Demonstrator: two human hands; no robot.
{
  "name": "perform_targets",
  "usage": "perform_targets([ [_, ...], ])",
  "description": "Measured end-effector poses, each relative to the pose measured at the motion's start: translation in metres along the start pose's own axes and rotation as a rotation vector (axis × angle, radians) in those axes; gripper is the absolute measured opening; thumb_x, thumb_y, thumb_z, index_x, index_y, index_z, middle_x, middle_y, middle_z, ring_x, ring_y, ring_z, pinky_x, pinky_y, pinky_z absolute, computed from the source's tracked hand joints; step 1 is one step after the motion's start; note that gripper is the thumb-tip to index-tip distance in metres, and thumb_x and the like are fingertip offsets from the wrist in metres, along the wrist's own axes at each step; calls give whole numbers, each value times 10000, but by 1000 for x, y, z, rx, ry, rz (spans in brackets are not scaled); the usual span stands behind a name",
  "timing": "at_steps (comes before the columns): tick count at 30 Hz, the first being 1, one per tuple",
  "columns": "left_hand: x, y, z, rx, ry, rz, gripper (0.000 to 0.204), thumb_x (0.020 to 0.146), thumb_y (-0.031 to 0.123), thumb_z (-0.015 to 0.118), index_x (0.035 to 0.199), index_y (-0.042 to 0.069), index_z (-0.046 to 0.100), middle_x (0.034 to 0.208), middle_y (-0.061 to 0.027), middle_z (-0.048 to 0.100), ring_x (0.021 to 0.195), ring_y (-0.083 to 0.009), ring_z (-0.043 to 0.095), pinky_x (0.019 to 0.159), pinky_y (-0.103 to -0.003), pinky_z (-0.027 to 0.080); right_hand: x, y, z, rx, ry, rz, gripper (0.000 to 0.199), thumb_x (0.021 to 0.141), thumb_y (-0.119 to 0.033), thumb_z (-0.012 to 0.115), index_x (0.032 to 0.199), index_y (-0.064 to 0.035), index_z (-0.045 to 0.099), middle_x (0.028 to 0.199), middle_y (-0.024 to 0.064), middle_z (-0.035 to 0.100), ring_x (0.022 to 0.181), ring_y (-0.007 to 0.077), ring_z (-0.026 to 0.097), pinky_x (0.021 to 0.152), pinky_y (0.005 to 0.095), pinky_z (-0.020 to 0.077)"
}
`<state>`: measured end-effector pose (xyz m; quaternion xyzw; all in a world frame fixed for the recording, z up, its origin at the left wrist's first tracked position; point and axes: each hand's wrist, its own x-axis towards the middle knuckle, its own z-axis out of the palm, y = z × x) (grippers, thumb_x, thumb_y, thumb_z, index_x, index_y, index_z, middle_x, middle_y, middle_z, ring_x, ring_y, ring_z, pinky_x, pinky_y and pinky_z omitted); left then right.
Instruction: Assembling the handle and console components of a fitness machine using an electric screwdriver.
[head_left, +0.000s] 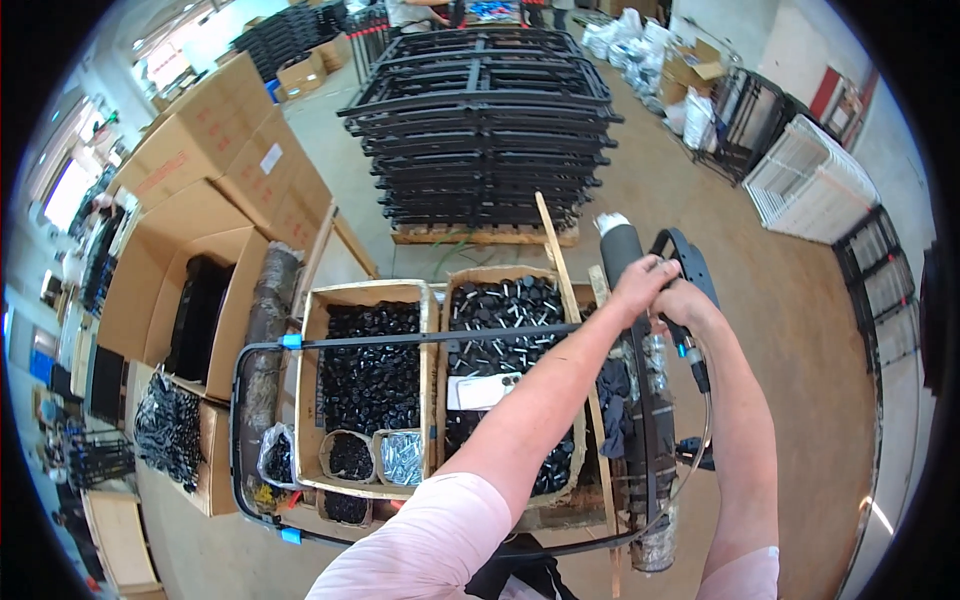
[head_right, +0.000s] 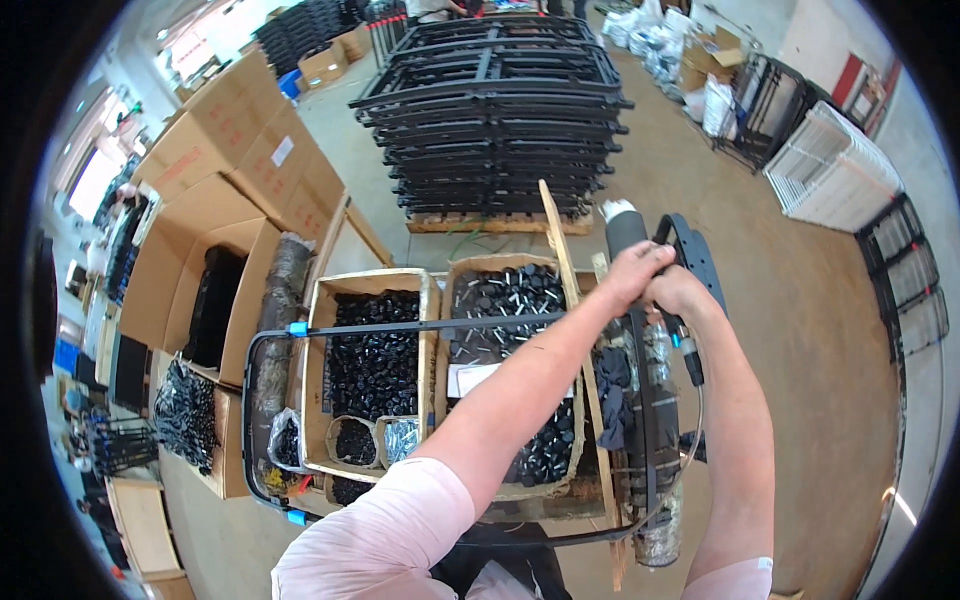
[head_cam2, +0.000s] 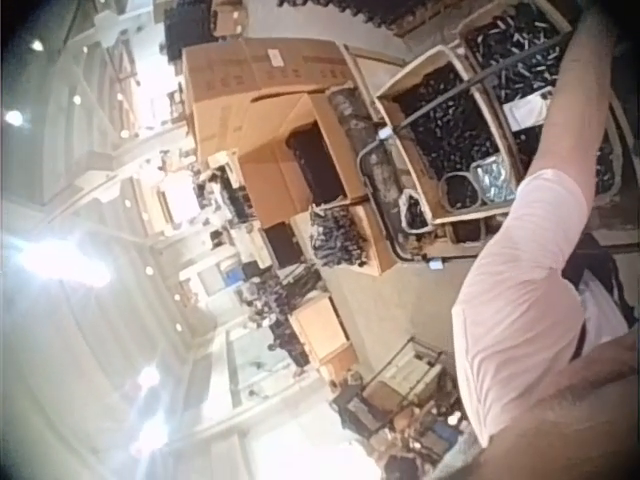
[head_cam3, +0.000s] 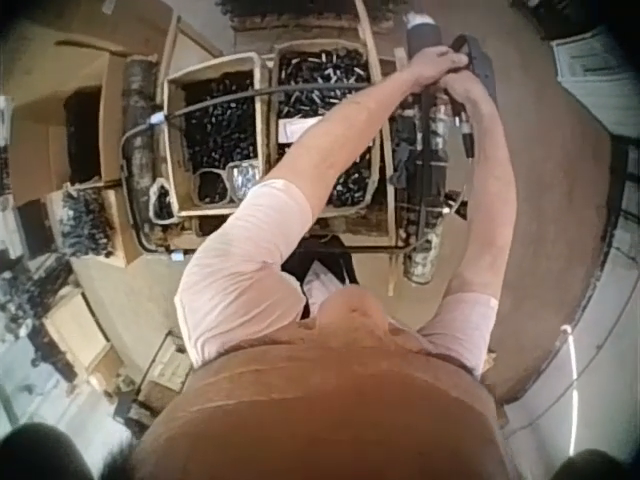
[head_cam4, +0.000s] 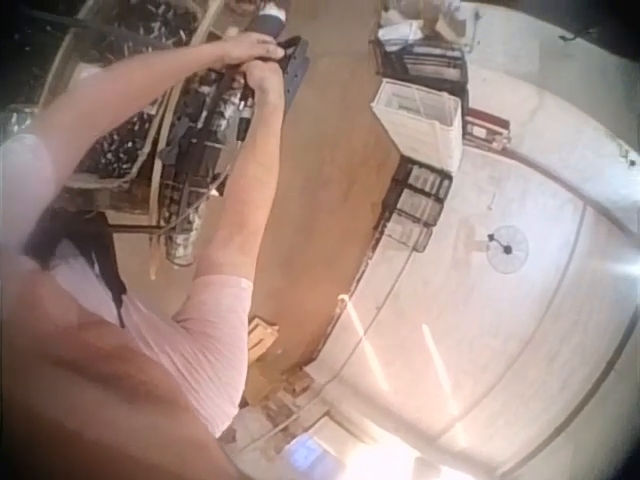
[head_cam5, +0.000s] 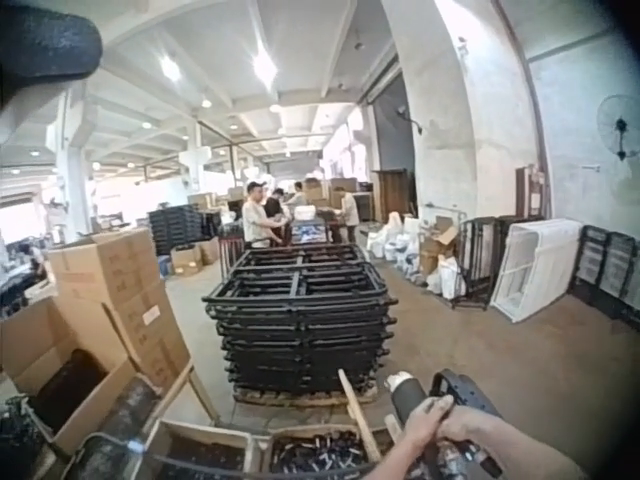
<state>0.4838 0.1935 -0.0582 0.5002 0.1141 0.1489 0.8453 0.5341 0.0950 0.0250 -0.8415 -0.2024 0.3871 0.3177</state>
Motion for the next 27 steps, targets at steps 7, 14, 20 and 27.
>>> perform_targets([
  [7,-16,17,-12,181,31,89,300,998,363,695,1003,63,701,918,-15,675,850,-112,600,766,-319,518,2,-1,18,-126,47,-1,31,723,-29,681,742,-4,677,696,114,680,579,228,666,543,387,529],
  [14,-83,74,-39,131,10,163,279,1020,341,689,1073,68,704,926,8,669,860,-86,592,770,-294,513,-85,-77,61,-368,141,-50,282,792,-243,710,839,32,749,749,119,749,642,234,743,639,383,582],
  [20,-177,106,-143,65,78,74,241,1038,296,674,1033,58,709,917,6,674,836,-81,594,744,-291,513,-104,-115,176,-565,12,-201,427,849,-361,719,826,65,741,705,135,731,595,225,709,557,374,550],
  [27,-243,158,-241,181,170,73,240,1023,306,695,1013,66,710,916,11,680,846,-80,597,765,-284,510,-127,-182,283,-534,-20,-211,377,869,-319,665,923,48,736,770,120,758,614,214,720,589,381,559],
])
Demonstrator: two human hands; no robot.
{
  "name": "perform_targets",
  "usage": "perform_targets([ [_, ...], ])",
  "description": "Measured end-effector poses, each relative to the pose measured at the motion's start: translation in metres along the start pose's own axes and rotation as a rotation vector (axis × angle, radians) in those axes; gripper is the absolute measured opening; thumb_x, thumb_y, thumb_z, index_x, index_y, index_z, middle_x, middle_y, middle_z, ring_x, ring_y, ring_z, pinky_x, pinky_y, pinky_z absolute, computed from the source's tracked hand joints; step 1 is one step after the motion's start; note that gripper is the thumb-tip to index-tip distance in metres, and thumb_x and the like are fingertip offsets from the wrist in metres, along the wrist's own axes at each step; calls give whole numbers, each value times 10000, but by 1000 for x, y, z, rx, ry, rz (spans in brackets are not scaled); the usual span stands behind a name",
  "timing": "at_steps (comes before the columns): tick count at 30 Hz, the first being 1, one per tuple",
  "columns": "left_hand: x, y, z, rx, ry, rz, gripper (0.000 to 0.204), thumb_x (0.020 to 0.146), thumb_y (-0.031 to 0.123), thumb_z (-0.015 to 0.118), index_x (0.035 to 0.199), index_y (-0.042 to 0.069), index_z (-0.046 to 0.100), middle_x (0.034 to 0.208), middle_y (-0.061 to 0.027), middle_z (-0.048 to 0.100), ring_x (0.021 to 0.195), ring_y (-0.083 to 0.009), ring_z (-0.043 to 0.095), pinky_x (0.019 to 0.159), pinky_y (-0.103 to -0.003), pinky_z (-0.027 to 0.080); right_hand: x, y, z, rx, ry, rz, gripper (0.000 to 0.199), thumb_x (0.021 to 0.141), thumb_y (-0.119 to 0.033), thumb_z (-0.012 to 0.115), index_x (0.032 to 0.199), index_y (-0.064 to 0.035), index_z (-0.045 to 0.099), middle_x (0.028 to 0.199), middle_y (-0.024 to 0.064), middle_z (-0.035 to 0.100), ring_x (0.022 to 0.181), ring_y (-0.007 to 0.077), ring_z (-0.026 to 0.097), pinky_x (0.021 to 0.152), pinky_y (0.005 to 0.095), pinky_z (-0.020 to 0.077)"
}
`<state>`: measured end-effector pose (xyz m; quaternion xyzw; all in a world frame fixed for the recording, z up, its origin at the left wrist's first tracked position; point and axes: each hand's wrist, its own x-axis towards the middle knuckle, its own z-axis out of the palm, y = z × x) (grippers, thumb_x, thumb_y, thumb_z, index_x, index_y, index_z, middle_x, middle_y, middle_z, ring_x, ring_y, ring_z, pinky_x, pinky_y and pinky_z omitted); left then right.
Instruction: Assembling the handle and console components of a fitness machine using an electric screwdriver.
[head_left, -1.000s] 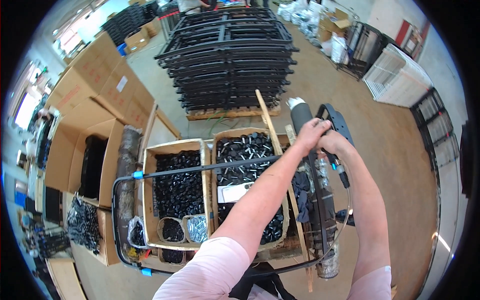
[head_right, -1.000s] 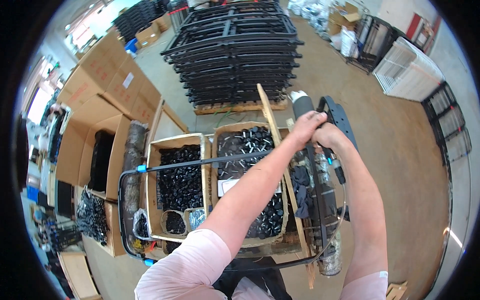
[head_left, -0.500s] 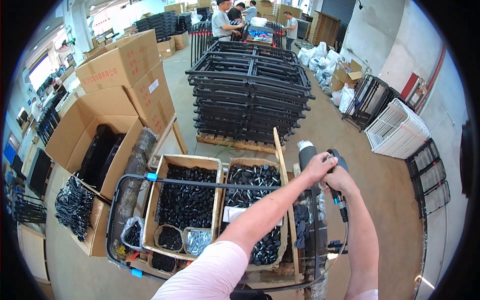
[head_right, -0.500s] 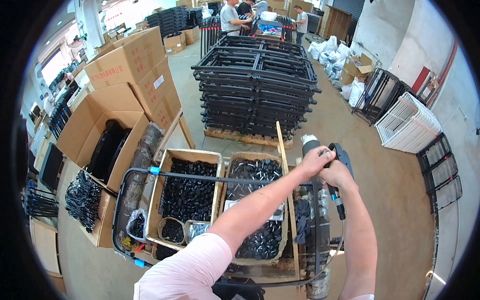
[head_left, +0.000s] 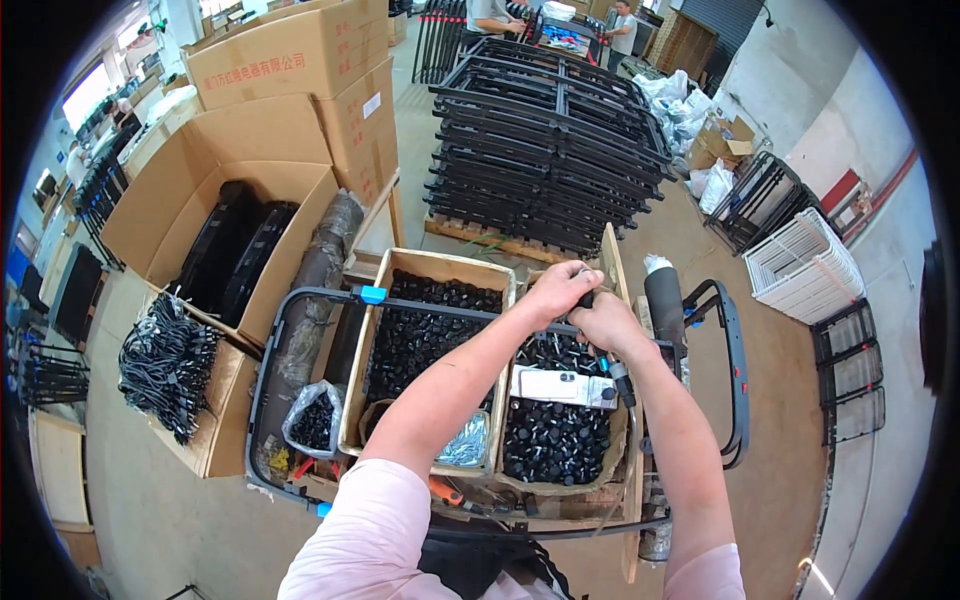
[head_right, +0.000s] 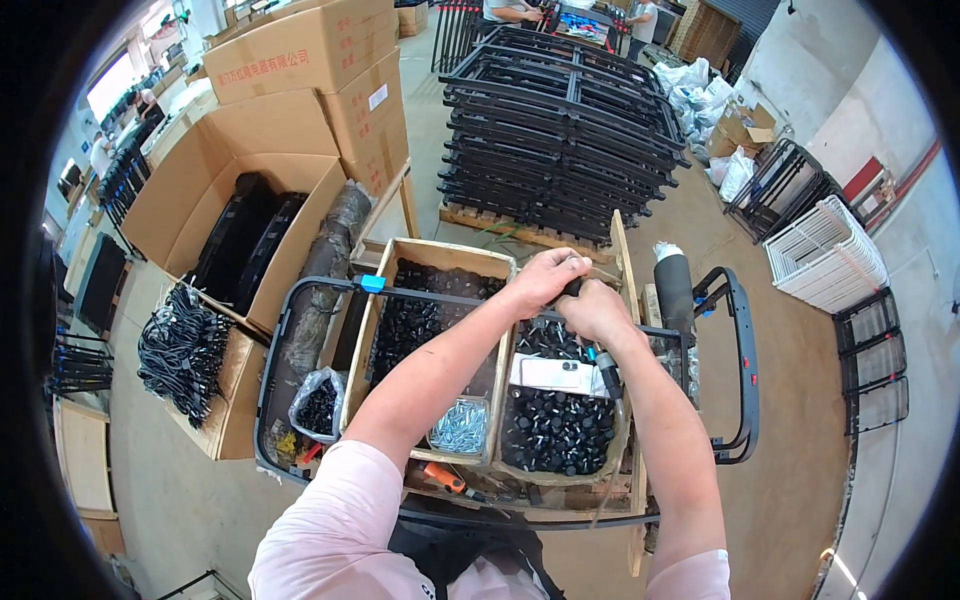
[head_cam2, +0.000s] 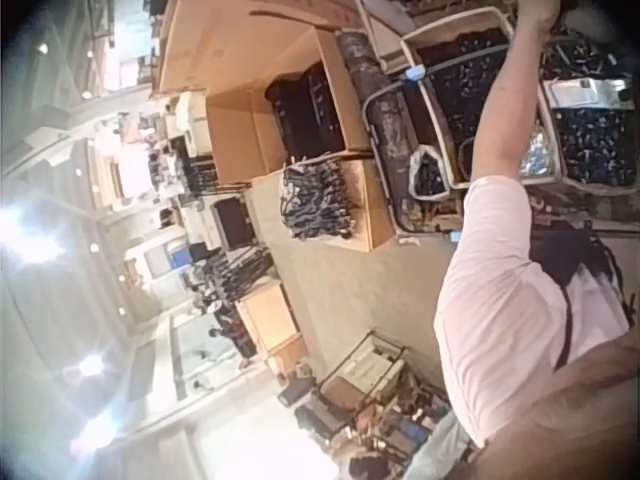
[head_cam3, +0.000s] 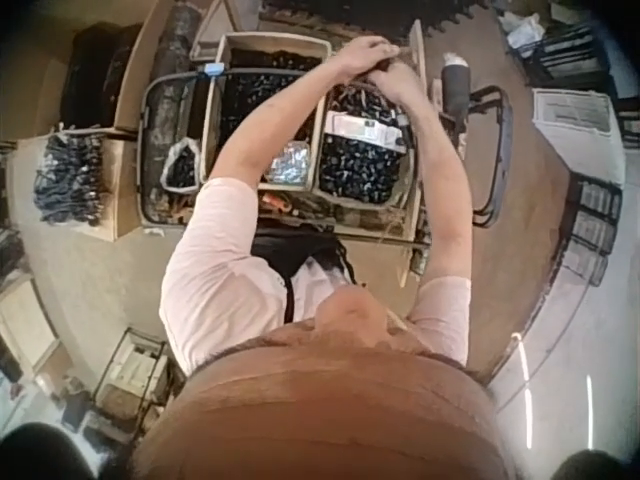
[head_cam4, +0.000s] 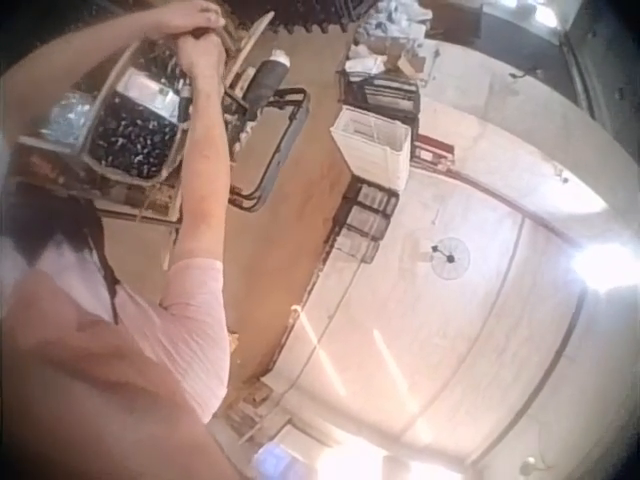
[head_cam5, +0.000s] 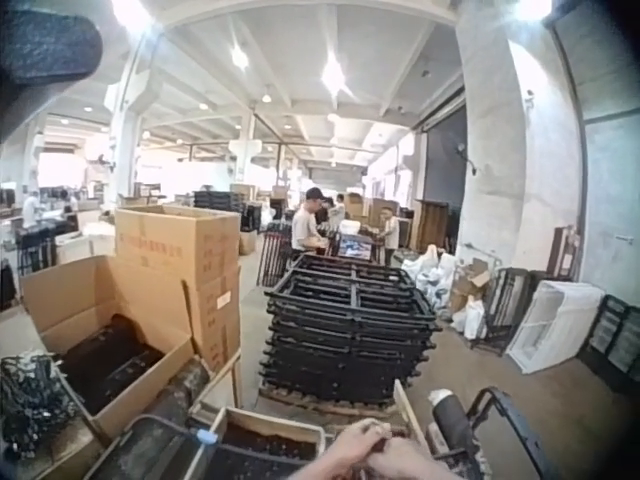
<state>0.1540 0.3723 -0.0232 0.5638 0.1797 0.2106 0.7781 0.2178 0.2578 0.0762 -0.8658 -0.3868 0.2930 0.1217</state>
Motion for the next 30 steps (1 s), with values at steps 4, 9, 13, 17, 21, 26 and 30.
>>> perform_targets([
  [4,-11,3,-33,49,52,12,245,1024,300,686,1031,56,713,921,12,678,843,-78,589,765,-290,508,16,-22,25,-26,-22,6,365,879,-300,662,945,52,735,771,117,761,611,208,723,587,385,569],
  [9,-10,-4,-54,63,36,37,251,1025,305,678,1043,58,716,936,7,687,854,-82,597,779,-289,512,25,-33,40,-23,0,-13,382,880,-296,645,1003,57,726,755,120,756,604,219,724,582,385,570],
  [13,-8,-1,-53,33,34,30,267,1019,316,682,1047,53,717,957,-7,700,866,-92,609,790,-294,517,45,-22,46,-50,34,-43,388,872,-310,633,1014,35,738,749,125,752,599,215,721,580,387,569],
  [17,-5,-2,-55,51,43,8,276,1011,325,691,1057,54,718,963,-13,699,882,-96,612,803,-300,520,45,-24,46,-19,6,-15,389,869,-314,638,1003,32,753,745,125,749,593,216,717,575,387,566],
  [21,-1,-5,-55,77,45,-13,273,1010,322,692,1067,57,713,967,-13,695,889,-99,609,806,-301,521,49,-24,47,-89,14,26,398,874,-335,663,956,45,750,726,128,734,572,213,704,553,379,554],
  [26,0,-16,-60,38,50,11,267,1014,317,688,1065,56,708,975,-13,692,889,-102,606,804,-307,521,53,-25,52,-28,-3,11,434,872,-359,698,929,70,716,713,121,721,551,209,694,518,366,531],
  [30,1,-19,-60,63,65,27,289,1018,327,678,1062,43,709,972,-16,694,892,-103,606,807,-308,522,61,-16,57,21,0,-12,400,875,-334,707,945,60,703,701,102,700,526,195,668,493,353,508],
])
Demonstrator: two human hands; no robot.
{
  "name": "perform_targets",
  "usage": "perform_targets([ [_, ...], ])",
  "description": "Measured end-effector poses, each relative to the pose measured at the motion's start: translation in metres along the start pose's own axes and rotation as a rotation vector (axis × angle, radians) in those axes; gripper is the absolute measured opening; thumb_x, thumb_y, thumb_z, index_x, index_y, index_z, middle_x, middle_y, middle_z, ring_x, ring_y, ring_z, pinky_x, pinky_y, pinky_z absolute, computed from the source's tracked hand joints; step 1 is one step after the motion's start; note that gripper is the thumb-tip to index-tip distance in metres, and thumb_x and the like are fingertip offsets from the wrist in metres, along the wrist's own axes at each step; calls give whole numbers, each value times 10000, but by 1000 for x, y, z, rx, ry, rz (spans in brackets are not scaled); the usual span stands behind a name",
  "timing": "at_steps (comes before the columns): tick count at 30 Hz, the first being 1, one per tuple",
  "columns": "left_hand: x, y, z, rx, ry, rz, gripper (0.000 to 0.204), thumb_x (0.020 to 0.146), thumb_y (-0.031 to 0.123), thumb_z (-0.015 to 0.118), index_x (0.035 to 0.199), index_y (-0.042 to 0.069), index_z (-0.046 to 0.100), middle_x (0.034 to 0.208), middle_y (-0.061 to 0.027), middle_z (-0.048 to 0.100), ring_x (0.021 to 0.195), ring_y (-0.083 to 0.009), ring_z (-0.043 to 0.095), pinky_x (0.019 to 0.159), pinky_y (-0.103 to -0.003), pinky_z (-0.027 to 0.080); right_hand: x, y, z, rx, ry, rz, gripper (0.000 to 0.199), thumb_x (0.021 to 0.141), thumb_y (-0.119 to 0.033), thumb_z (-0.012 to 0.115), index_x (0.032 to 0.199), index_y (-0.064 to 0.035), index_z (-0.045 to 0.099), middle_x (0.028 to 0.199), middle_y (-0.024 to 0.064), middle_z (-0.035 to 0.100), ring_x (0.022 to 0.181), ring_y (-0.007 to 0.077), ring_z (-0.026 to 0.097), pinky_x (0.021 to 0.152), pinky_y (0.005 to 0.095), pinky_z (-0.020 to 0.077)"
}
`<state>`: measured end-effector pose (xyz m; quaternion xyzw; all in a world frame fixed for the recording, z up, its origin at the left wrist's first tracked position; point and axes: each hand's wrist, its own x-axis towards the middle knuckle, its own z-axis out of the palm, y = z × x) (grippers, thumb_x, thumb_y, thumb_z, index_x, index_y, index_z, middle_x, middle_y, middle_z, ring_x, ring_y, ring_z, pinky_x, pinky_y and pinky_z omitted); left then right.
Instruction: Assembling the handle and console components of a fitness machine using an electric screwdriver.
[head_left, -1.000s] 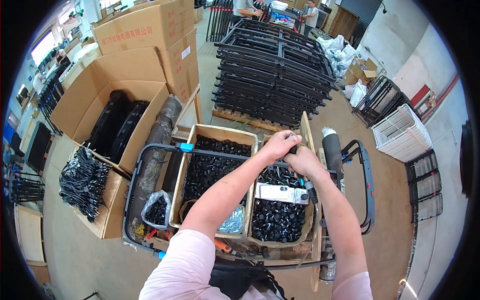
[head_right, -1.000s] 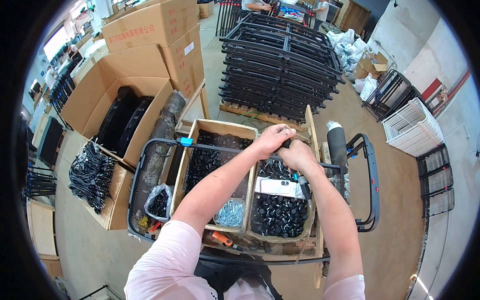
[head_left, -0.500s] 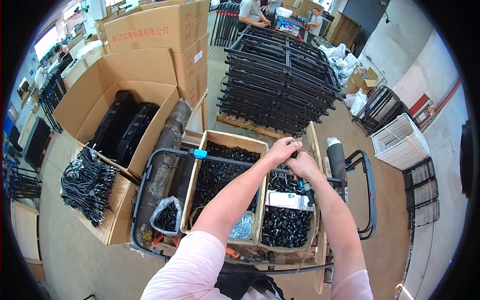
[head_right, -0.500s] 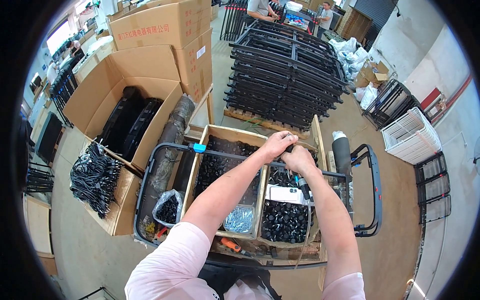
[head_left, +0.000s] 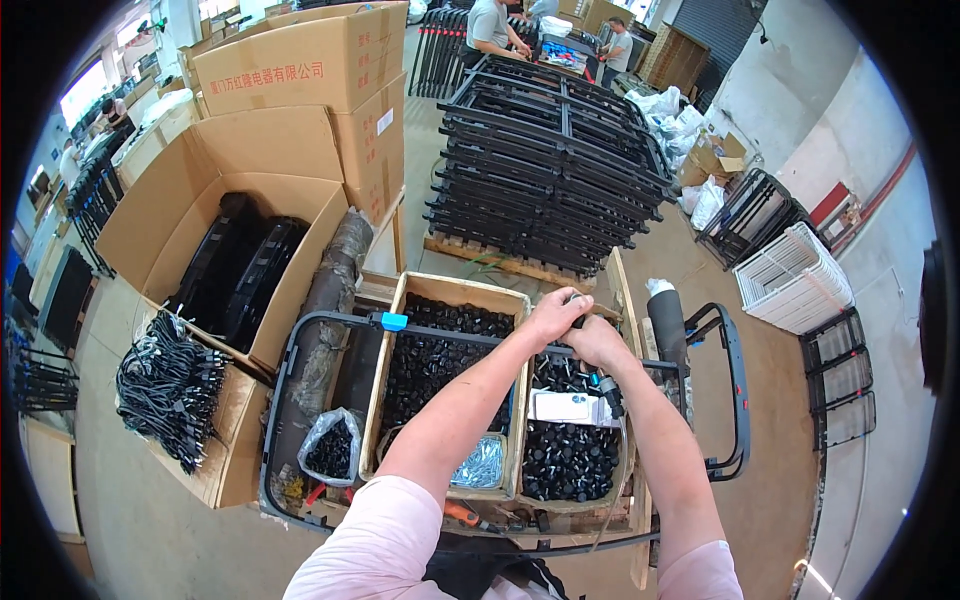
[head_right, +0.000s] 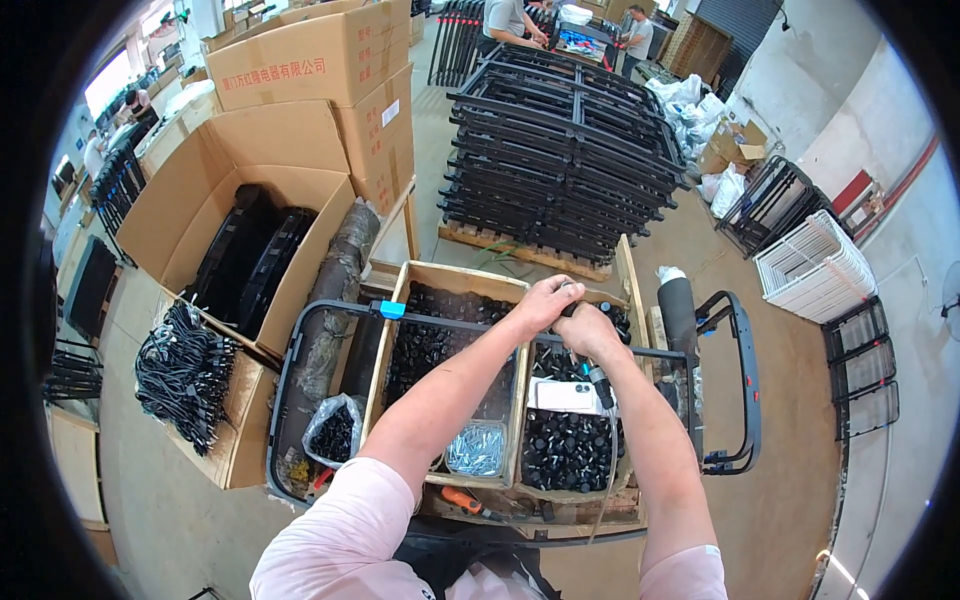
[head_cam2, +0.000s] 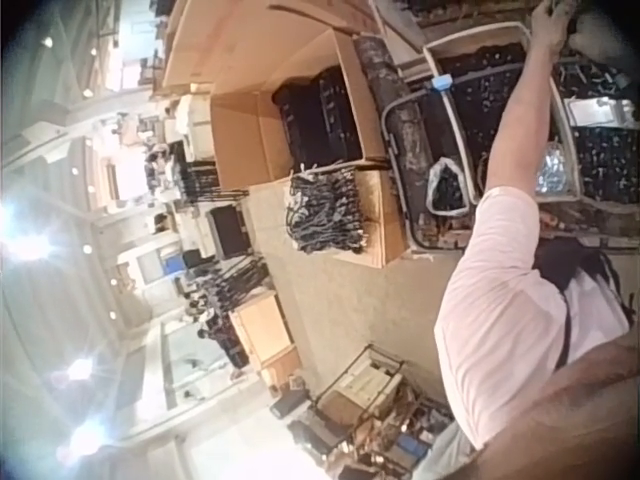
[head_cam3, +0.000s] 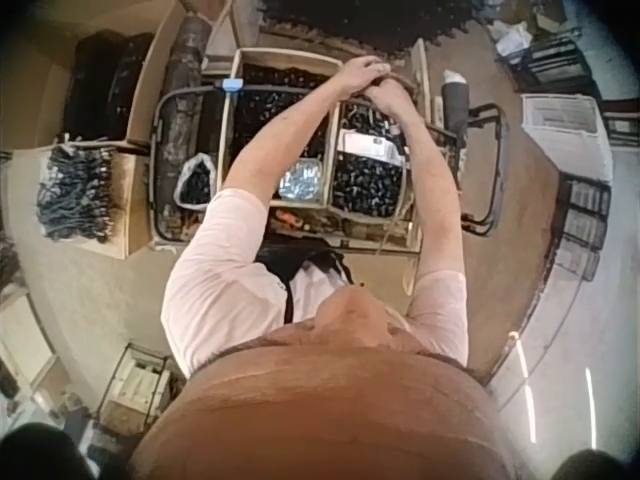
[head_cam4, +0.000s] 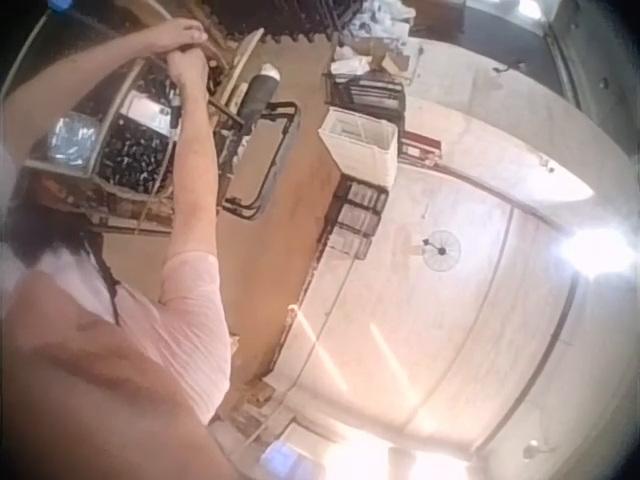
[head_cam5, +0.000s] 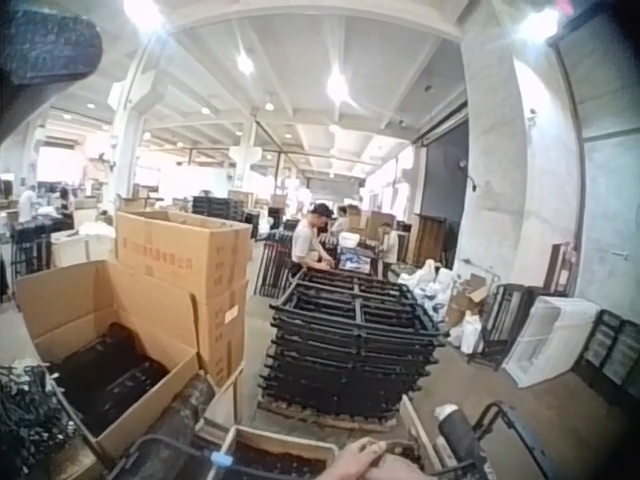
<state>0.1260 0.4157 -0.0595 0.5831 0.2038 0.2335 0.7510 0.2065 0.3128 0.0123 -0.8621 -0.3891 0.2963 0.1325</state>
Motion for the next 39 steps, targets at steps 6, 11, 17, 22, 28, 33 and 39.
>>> perform_targets([
  [6,-3,-6,-5,-8,16,1,326,1017,369,677,1063,47,709,969,-22,701,896,-107,606,813,-310,521,15,5,7,279,-159,48,144,798,-134,724,803,8,696,680,96,669,560,184,657,503,336,499],
  [11,-5,2,-4,-15,-5,-47,393,1005,402,686,1150,37,703,1050,-53,716,962,-123,621,859,-322,524,16,1,1,339,-160,49,40,703,-6,685,739,-12,668,668,90,666,564,176,630,504,333,487],
  [17,-6,3,0,-18,24,-55,505,973,452,706,1239,23,705,1171,-115,733,1070,-173,649,922,-352,533,18,5,6,397,-146,42,68,723,38,658,746,-20,633,673,117,644,543,194,621,490,329,487],
  [22,-13,16,2,-18,49,-35,426,963,421,719,1127,27,736,1055,-69,732,950,-151,645,837,-356,533,13,5,-4,318,-107,-23,118,692,-17,692,801,30,700,711,122,692,607,223,666,531,366,500],
  [28,-75,66,44,-57,-67,74,322,980,369,725,1011,51,691,946,-12,680,888,-83,583,773,-315,512,-98,-12,-40,55,47,-86,349,757,-195,708,1000,54,739,906,147,781,828,281,765,748,409,586],
  [33,-156,28,54,-45,-297,21,346,1008,357,717,1134,36,696,985,-13,690,910,-93,603,801,-297,523,-207,-9,-5,-185,-63,77,406,816,-338,654,875,50,756,829,232,750,806,368,752,779,469,580],
  [39,-285,3,99,-68,-480,-198,362,1034,375,687,1140,29,674,980,-19,651,912,-81,549,798,-290,492,-334,22,38,-237,-143,185,492,841,-400,674,920,81,736,904,315,726,902,466,721,854,528,558],
])
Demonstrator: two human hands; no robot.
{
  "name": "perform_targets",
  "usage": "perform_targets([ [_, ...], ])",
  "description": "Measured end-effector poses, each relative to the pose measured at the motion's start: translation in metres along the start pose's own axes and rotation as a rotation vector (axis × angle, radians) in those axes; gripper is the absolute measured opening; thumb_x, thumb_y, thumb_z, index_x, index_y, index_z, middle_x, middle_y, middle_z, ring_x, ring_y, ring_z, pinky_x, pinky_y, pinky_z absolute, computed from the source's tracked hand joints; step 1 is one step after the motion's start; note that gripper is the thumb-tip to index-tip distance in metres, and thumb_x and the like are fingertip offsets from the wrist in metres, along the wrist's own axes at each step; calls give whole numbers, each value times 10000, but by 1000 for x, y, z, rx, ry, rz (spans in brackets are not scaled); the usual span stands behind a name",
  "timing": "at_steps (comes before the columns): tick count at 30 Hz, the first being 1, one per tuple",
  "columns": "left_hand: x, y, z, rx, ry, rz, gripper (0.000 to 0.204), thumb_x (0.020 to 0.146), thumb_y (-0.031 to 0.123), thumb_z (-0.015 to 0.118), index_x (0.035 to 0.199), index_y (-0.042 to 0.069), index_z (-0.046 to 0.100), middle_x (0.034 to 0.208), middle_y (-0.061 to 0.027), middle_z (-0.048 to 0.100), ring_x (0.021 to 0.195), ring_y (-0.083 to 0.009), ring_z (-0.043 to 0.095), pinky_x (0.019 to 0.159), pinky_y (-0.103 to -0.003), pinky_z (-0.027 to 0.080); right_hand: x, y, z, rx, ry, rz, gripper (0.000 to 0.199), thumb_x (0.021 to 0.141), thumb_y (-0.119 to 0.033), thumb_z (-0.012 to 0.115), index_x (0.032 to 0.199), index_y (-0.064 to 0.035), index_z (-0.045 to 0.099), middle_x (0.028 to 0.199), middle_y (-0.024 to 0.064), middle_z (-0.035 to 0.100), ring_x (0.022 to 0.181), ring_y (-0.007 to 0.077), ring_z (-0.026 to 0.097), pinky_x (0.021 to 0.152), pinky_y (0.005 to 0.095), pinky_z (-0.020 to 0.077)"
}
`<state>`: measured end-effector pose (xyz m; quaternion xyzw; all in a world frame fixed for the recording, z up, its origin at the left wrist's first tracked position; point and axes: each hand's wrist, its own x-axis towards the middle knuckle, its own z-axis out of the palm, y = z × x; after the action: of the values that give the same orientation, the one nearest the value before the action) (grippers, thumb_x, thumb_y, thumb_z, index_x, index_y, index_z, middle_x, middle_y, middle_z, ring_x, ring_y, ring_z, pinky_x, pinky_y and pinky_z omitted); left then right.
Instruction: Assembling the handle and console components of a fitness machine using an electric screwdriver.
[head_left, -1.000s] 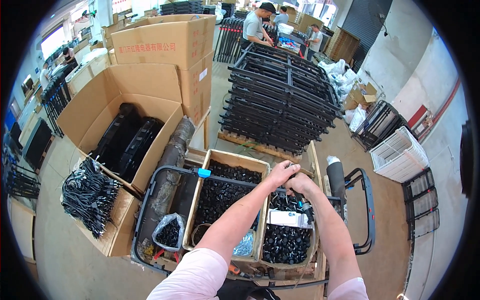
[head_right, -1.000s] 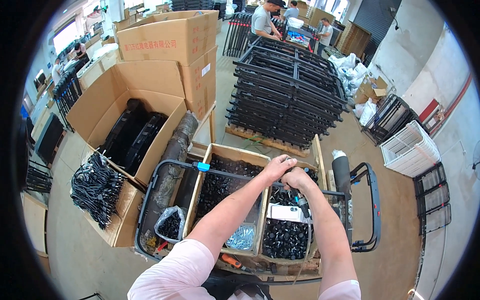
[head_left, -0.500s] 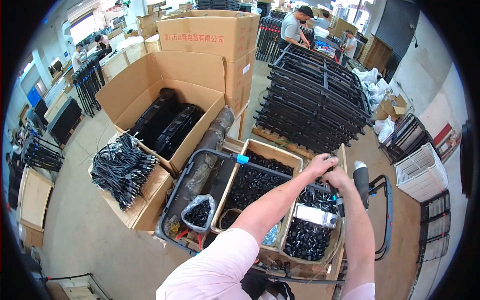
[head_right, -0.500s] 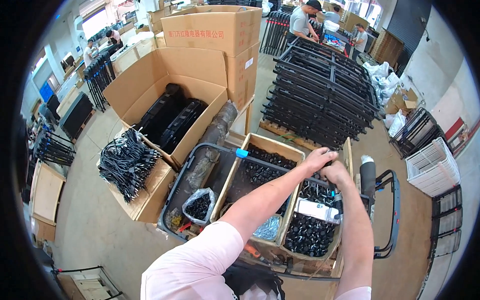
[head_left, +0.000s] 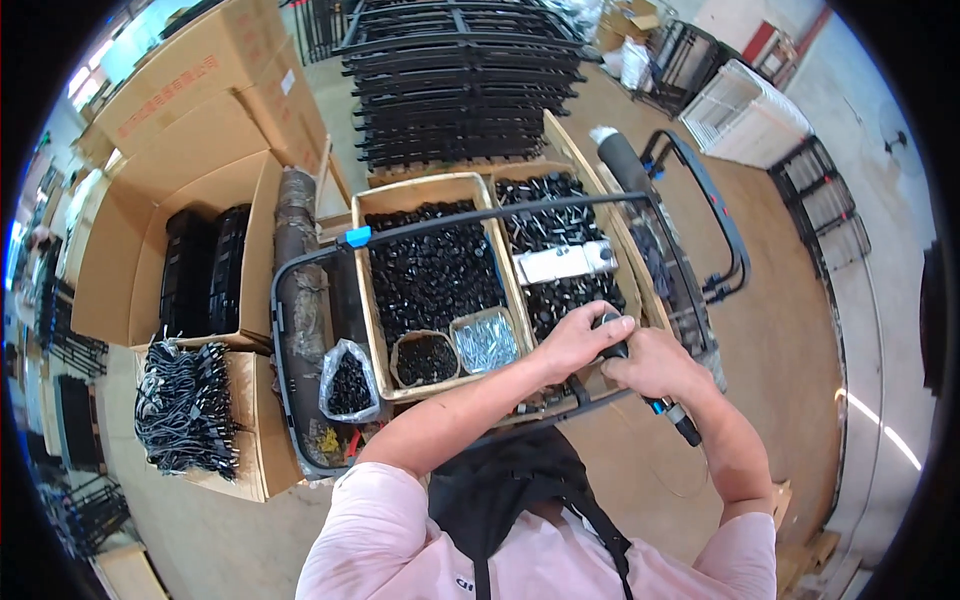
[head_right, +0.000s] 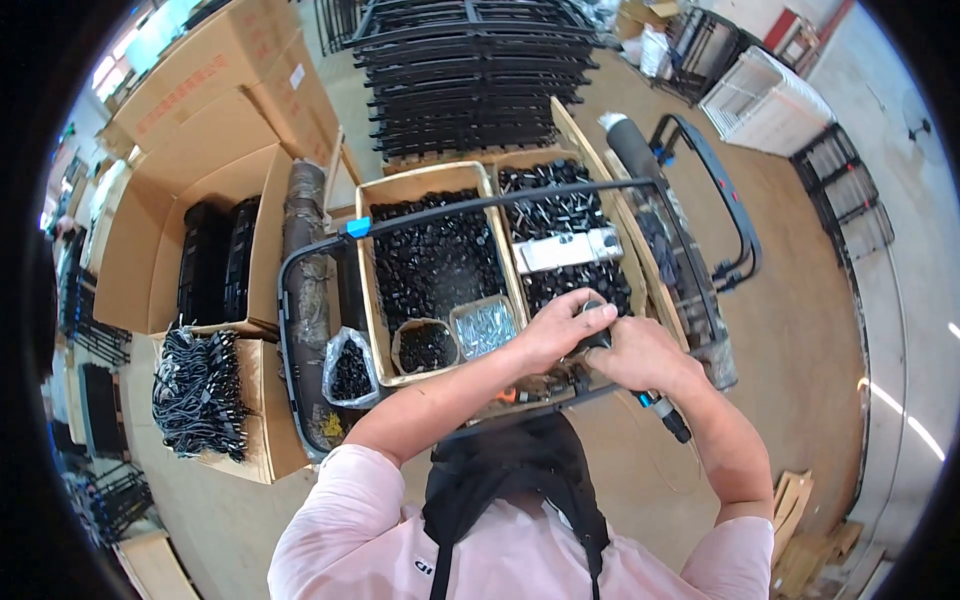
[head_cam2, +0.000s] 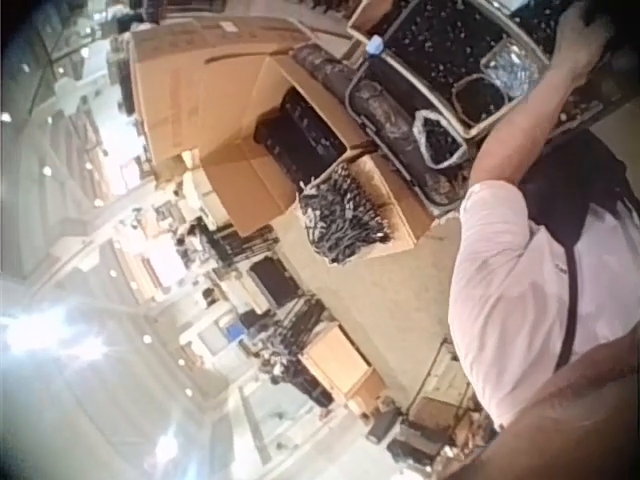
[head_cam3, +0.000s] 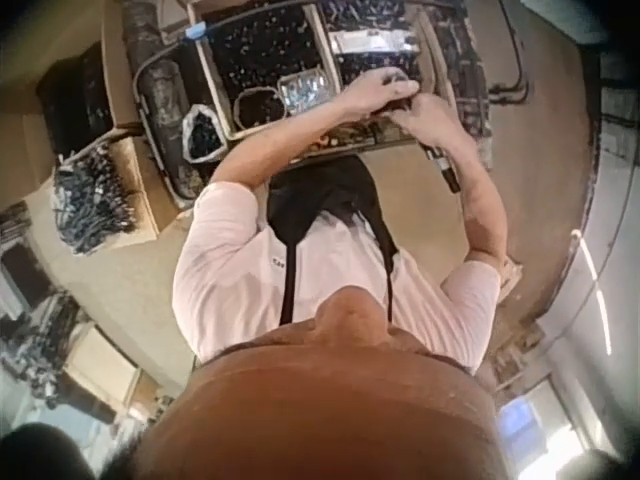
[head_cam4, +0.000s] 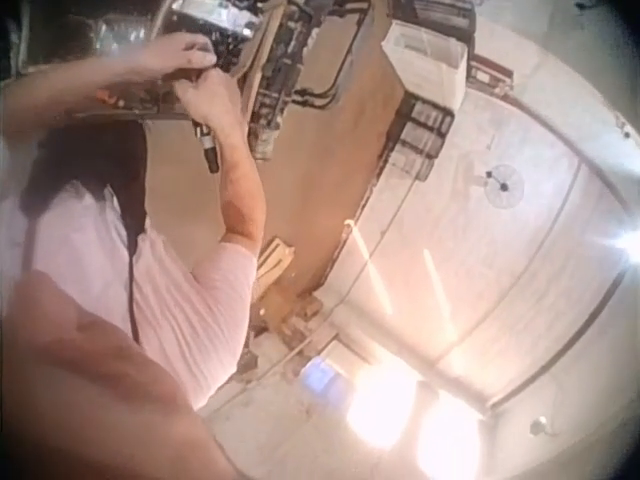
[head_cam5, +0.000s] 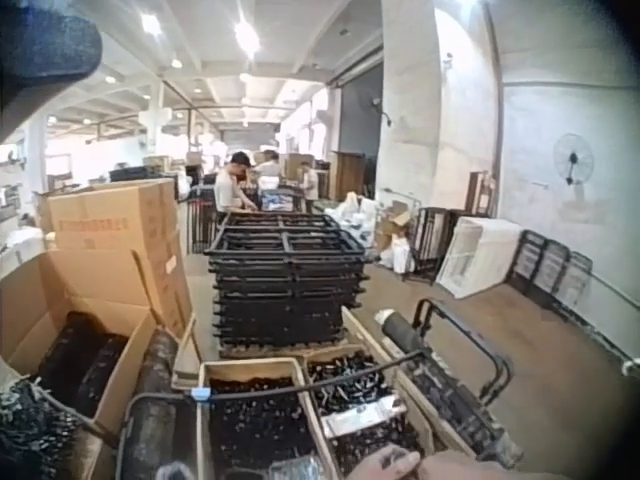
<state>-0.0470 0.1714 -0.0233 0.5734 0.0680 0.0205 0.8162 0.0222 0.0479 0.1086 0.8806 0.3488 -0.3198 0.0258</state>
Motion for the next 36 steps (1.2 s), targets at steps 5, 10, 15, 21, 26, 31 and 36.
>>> perform_targets([
  [5,-45,-19,42,-56,-40,-11,339,1038,370,687,1135,46,665,960,3,632,904,-76,545,789,-279,487,-53,17,40,43,45,-42,471,854,-392,665,929,67,739,904,309,726,899,468,719,861,535,559],
  [10,-74,-37,58,-53,-50,-74,307,1036,345,697,1129,55,659,1002,9,629,919,-79,545,806,-277,488,-73,34,82,79,85,-94,442,858,-373,653,936,52,745,897,307,727,905,467,719,868,535,561],
  [15,-89,-53,70,-11,75,41,345,999,366,735,1085,39,669,948,17,640,869,-71,558,761,-270,480,-87,37,98,132,128,-132,429,882,-376,643,962,33,746,904,281,740,912,454,724,860,531,564],
  [21,-95,-65,83,-10,109,35,366,992,385,740,1098,42,667,933,16,634,850,-70,549,742,-263,474,-95,51,118,136,151,-133,431,888,-374,643,989,29,757,949,289,741,941,452,724,880,531,561],
  [26,-94,-69,86,83,95,89,272,1018,321,714,1109,70,660,939,29,632,863,-62,546,756,-255,471,-94,56,129,150,195,-105,449,890,-379,641,1019,36,755,1014,303,738,985,461,717,908,535,554],
  [31,-108,-74,89,126,119,101,266,1017,315,713,1118,74,662,938,41,620,861,-56,533,752,-247,462,-100,56,134,201,178,-106,493,853,-353,655,1147,40,696,1065,304,734,1032,459,711,925,538,549],
  [36,-118,-65,98,185,166,108,294,1013,351,705,1111,78,660,929,42,611,845,-54,522,735,-244,454,-90,65,142,191,166,-122,556,831,-339,672,1231,47,649,1097,303,731,1054,454,708,928,523,554],
])
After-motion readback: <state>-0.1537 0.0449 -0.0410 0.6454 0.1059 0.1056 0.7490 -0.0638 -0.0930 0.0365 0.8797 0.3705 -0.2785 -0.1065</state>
